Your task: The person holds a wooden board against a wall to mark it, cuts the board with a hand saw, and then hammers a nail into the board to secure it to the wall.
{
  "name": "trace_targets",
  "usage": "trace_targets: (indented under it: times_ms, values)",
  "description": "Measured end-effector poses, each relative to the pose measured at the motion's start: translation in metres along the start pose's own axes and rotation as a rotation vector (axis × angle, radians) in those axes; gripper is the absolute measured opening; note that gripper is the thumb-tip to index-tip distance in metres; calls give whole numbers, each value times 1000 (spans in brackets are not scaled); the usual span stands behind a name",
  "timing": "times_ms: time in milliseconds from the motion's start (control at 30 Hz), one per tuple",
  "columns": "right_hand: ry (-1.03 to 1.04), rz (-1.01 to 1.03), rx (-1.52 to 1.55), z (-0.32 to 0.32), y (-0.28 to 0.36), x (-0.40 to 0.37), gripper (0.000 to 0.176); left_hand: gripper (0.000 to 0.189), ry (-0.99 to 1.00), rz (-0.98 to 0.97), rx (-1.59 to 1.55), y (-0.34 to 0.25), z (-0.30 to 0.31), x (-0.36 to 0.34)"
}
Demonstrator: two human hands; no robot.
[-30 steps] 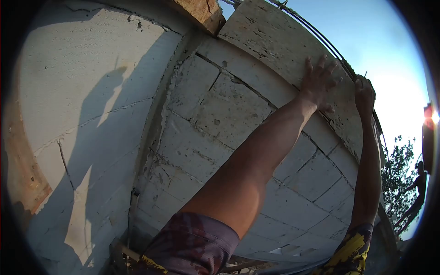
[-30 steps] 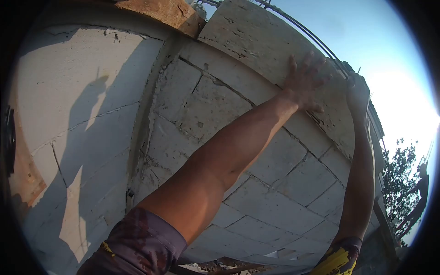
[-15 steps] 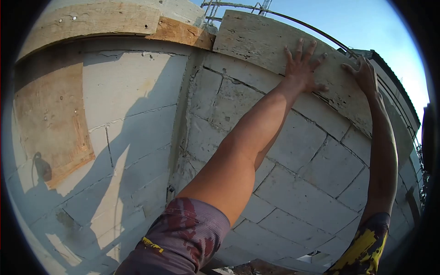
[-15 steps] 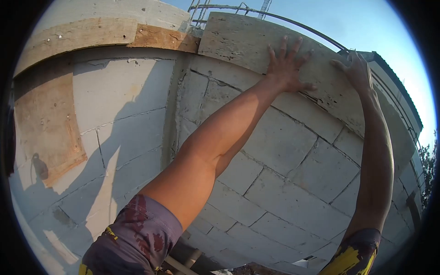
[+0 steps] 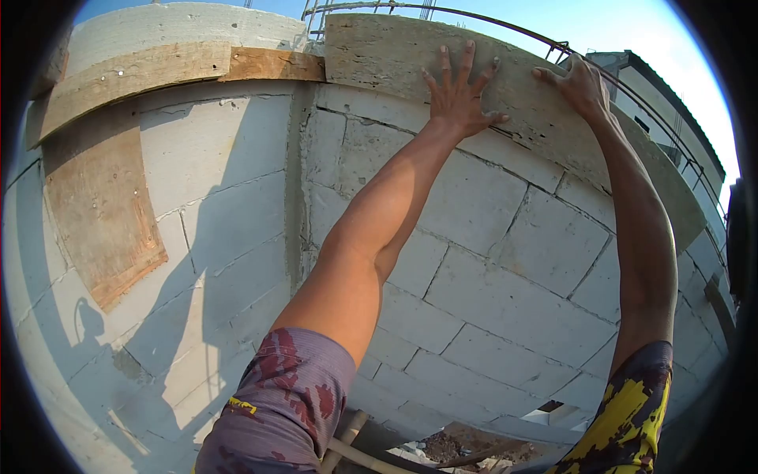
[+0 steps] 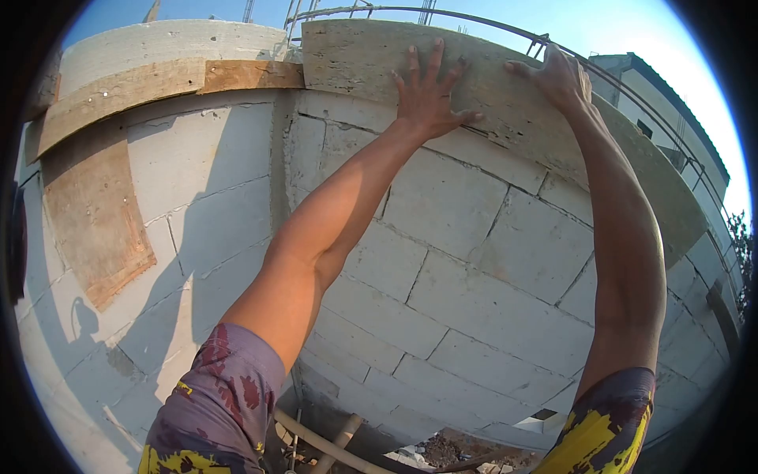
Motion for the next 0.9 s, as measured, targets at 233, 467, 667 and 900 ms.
trace_targets:
  times_ms: [233,467,667,900]
  values:
    - [61,-228,45,44,-10,-90,80,130,-56,508,-716,-7,28,-83]
    - [123,-702,475,64,-1,-331,70,85,226,1073,-1573,-10,130,-180]
    - [93,-1230,887,55,39,-614,76,66,314,1056,-1391,-79,165,-335]
    - [-152,-2125,596,222,119,-973,37,54,582,701,-846,-71,136,-507]
Point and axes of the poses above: each hand's wrist, its own x-axis towards the middle knuckle, its own z-axis out of the back of the hand, y = z × x, the point moved 1 cm from there along x, towards the middle knuckle, and after that the axes turned 14 degrees about x, right-handed, at the moved point
